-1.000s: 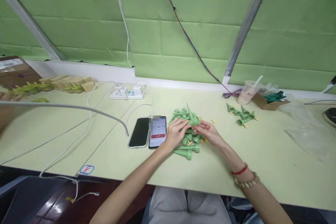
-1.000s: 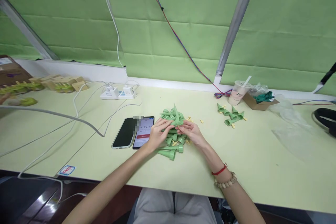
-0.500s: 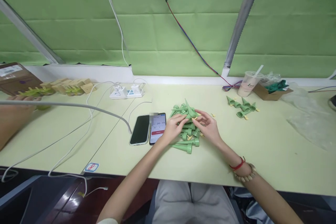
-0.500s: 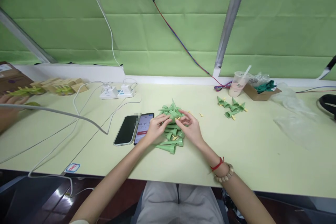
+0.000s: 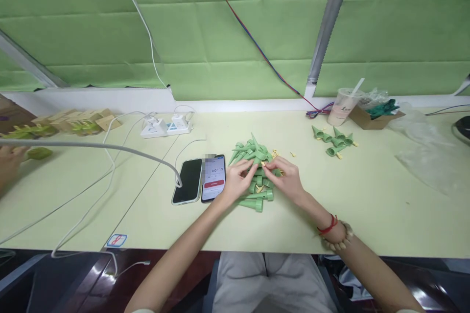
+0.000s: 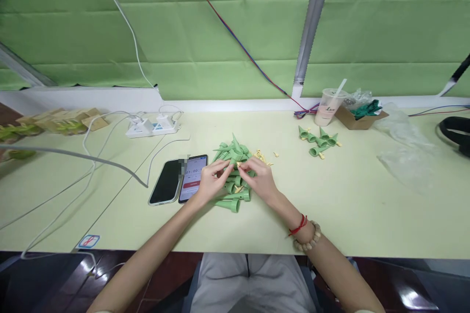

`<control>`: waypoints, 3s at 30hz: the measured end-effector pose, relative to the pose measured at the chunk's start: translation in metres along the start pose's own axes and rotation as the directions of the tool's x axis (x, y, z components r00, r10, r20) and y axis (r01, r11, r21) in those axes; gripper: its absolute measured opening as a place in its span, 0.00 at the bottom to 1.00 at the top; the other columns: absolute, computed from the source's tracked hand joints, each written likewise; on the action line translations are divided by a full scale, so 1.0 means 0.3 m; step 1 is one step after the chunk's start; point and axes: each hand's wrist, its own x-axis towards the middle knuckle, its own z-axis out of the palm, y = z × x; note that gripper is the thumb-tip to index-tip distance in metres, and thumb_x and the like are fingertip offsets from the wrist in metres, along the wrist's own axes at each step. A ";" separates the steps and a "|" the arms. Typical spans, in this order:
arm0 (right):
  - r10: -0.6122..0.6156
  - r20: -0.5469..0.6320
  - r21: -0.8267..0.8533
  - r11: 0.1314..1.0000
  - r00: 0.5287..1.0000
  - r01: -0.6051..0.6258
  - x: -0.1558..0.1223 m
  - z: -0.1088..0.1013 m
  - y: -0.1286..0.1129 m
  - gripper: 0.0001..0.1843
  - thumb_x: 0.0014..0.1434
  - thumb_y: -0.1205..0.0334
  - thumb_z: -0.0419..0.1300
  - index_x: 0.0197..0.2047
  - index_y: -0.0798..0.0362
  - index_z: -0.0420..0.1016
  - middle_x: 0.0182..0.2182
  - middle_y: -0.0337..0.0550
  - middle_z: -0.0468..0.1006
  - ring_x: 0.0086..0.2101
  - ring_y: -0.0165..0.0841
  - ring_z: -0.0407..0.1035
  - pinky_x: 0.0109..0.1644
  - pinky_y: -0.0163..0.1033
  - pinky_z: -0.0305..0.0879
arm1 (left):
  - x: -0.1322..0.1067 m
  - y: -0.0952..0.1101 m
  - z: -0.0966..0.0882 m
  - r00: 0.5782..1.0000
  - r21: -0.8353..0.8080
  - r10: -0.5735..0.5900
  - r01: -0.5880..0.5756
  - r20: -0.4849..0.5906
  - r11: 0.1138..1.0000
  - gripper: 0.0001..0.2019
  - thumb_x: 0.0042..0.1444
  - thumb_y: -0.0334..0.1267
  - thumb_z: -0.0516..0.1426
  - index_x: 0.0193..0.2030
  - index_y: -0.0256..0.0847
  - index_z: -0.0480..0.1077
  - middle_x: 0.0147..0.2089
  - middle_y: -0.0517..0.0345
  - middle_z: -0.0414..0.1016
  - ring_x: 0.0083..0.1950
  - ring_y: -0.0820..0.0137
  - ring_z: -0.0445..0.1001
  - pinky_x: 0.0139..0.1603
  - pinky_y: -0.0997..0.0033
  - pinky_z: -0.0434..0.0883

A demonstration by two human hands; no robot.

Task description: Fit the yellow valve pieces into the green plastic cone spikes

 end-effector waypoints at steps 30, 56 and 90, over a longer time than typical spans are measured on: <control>0.486 0.291 0.360 0.742 0.824 -0.565 0.034 0.000 -0.002 0.17 0.47 0.50 0.60 0.35 0.54 0.72 0.27 0.40 0.73 0.25 0.26 0.65 0.30 0.34 0.66 | 0.018 -0.018 -0.008 0.994 -0.037 0.024 -0.028 -0.106 0.999 0.08 0.53 0.36 0.54 0.33 0.39 0.75 0.28 0.57 0.73 0.29 0.74 0.69 0.30 0.75 0.66; 0.481 0.224 0.313 0.788 0.847 -0.530 0.019 0.007 0.007 0.14 0.42 0.52 0.65 0.24 0.54 0.73 0.21 0.40 0.74 0.21 0.27 0.67 0.28 0.34 0.66 | -0.002 -0.024 0.006 0.991 -0.067 0.104 -0.110 -0.083 0.992 0.09 0.53 0.37 0.55 0.37 0.40 0.74 0.28 0.56 0.73 0.28 0.74 0.69 0.28 0.73 0.67; 0.577 0.414 0.482 0.517 0.704 -0.708 0.015 0.012 0.017 0.13 0.40 0.57 0.67 0.29 0.54 0.72 0.25 0.38 0.75 0.25 0.26 0.68 0.34 0.34 0.68 | -0.004 -0.045 -0.013 0.980 0.098 0.177 -0.167 -0.094 0.981 0.10 0.56 0.37 0.51 0.38 0.39 0.73 0.33 0.55 0.76 0.33 0.72 0.73 0.33 0.72 0.70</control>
